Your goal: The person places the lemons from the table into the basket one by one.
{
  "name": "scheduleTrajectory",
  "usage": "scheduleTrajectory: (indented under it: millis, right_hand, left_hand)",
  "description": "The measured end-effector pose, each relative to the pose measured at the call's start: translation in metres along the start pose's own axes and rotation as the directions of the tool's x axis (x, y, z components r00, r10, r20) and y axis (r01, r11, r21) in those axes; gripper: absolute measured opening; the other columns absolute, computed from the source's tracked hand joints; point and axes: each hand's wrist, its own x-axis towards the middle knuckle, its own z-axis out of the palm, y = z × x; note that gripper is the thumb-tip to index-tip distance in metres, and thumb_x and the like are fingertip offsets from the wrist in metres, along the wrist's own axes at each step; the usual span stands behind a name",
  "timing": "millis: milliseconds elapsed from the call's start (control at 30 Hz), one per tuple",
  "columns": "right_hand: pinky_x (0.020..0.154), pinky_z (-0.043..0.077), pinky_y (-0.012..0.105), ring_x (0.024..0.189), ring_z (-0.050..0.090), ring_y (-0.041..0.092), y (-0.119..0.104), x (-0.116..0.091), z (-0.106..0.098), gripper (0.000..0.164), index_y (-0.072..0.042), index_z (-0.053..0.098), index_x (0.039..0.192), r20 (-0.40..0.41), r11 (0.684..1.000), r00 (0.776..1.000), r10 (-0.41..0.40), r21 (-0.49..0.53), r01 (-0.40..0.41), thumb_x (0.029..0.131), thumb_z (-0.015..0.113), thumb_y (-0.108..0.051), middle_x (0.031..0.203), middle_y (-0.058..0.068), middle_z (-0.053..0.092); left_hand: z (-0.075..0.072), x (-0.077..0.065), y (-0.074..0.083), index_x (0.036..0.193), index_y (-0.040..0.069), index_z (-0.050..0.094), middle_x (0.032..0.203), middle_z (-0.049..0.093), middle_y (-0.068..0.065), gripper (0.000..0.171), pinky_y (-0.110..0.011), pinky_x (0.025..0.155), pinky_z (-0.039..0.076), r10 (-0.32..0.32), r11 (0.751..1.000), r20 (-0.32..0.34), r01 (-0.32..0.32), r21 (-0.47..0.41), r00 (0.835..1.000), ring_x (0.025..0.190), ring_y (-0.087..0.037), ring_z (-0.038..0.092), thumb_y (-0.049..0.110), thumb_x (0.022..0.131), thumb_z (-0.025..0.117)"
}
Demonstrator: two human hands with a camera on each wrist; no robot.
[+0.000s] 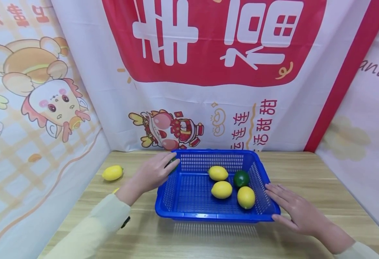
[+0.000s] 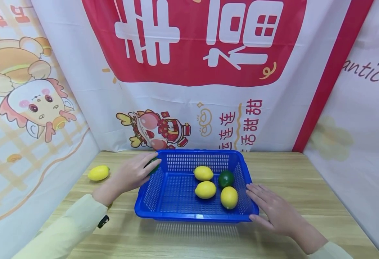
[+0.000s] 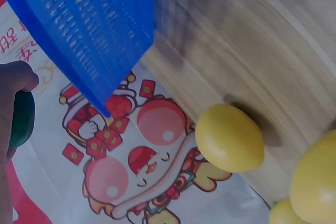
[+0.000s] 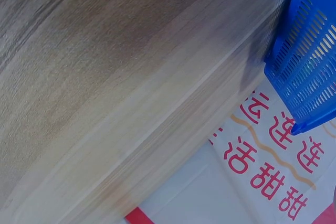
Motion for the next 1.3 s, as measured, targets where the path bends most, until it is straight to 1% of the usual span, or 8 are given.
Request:
scheduleTrajectory:
  millis: [167,267,467,567,733,933,1100,1300]
  right_hand:
    - [0.111,0.01,0.012,0.126,0.05,0.031,-0.001,0.001,-0.001,0.066,-0.004,0.056,0.136,-0.014,1.0,1.0,-0.011,-0.002,0.011,0.085,0.071,-0.042,0.141,0.011,0.052]
    - [0.111,0.01,0.011,0.126,0.05,0.03,-0.002,0.001,-0.002,0.066,-0.004,0.056,0.136,-0.013,1.0,1.0,-0.009,-0.003,0.009,0.084,0.071,-0.043,0.14,0.011,0.052]
    - [0.111,0.009,0.011,0.126,0.05,0.031,-0.002,0.001,-0.002,0.066,-0.005,0.056,0.136,-0.001,1.0,1.0,-0.002,-0.004,0.002,0.084,0.072,-0.043,0.141,0.011,0.052]
    - [0.111,0.009,0.011,0.126,0.05,0.031,-0.001,0.001,-0.001,0.067,-0.006,0.055,0.137,0.008,1.0,1.0,0.006,-0.006,-0.006,0.084,0.072,-0.043,0.142,0.009,0.052]
    - [0.111,0.009,0.012,0.126,0.049,0.032,0.0,0.001,-0.001,0.067,-0.005,0.055,0.137,0.002,1.0,1.0,-0.006,-0.005,0.006,0.084,0.071,-0.043,0.142,0.01,0.051]
    - [0.112,0.009,0.012,0.126,0.05,0.033,0.0,0.001,0.0,0.067,-0.004,0.055,0.137,0.001,1.0,1.0,-0.008,-0.006,0.008,0.085,0.071,-0.043,0.142,0.01,0.051]
    - [0.112,0.009,0.012,0.125,0.05,0.034,0.0,0.001,0.0,0.066,-0.004,0.056,0.136,0.001,1.0,1.0,-0.007,-0.004,0.007,0.085,0.071,-0.043,0.142,0.01,0.052]
    - [0.112,0.011,0.013,0.125,0.05,0.034,0.0,0.001,-0.002,0.065,-0.002,0.056,0.135,-0.018,0.999,0.999,-0.028,0.017,0.028,0.085,0.071,-0.041,0.14,0.012,0.052]
  left_hand:
    - [0.006,0.014,0.006,0.127,0.007,0.06,0.128,0.06,-0.017,0.044,-0.041,0.097,0.049,0.024,1.0,0.002,-0.024,-0.016,1.0,0.116,-0.03,0.058,0.015,0.086,0.073]
    - [0.009,0.021,0.01,0.127,0.008,0.06,0.128,0.06,-0.015,0.044,-0.04,0.098,0.049,0.039,0.999,0.023,-0.038,-0.026,0.999,0.116,-0.029,0.058,0.016,0.086,0.073]
    - [0.016,0.031,0.016,0.131,0.011,0.058,0.132,0.057,-0.014,0.044,-0.039,0.099,0.048,0.05,0.998,0.086,-0.046,-0.051,0.995,0.12,-0.027,0.056,0.016,0.09,0.069]
    - [0.019,0.034,0.018,0.13,0.01,0.058,0.132,0.058,-0.014,0.041,-0.038,0.1,0.047,0.064,0.997,0.08,-0.06,-0.054,0.995,0.119,-0.028,0.056,0.017,0.091,0.067]
    - [0.025,0.039,0.019,0.128,0.009,0.059,0.129,0.059,-0.014,0.038,-0.038,0.101,0.046,0.088,0.995,0.078,-0.084,-0.056,0.993,0.118,-0.027,0.057,0.018,0.091,0.066]
    - [0.029,0.042,0.018,0.129,0.01,0.057,0.13,0.059,-0.012,0.048,-0.039,0.101,0.046,0.086,0.993,0.151,-0.073,-0.092,0.985,0.118,-0.026,0.057,0.021,0.086,0.074]
    - [0.035,0.044,0.017,0.131,0.01,0.055,0.132,0.057,-0.012,0.05,-0.038,0.102,0.045,0.093,0.992,0.218,-0.071,-0.107,0.971,0.119,-0.025,0.056,0.026,0.087,0.073]
    - [0.045,0.045,0.014,0.131,0.01,0.055,0.131,0.058,-0.012,0.051,-0.038,0.103,0.044,0.095,0.986,0.229,-0.06,-0.156,0.969,0.119,-0.025,0.056,0.025,0.086,0.073]
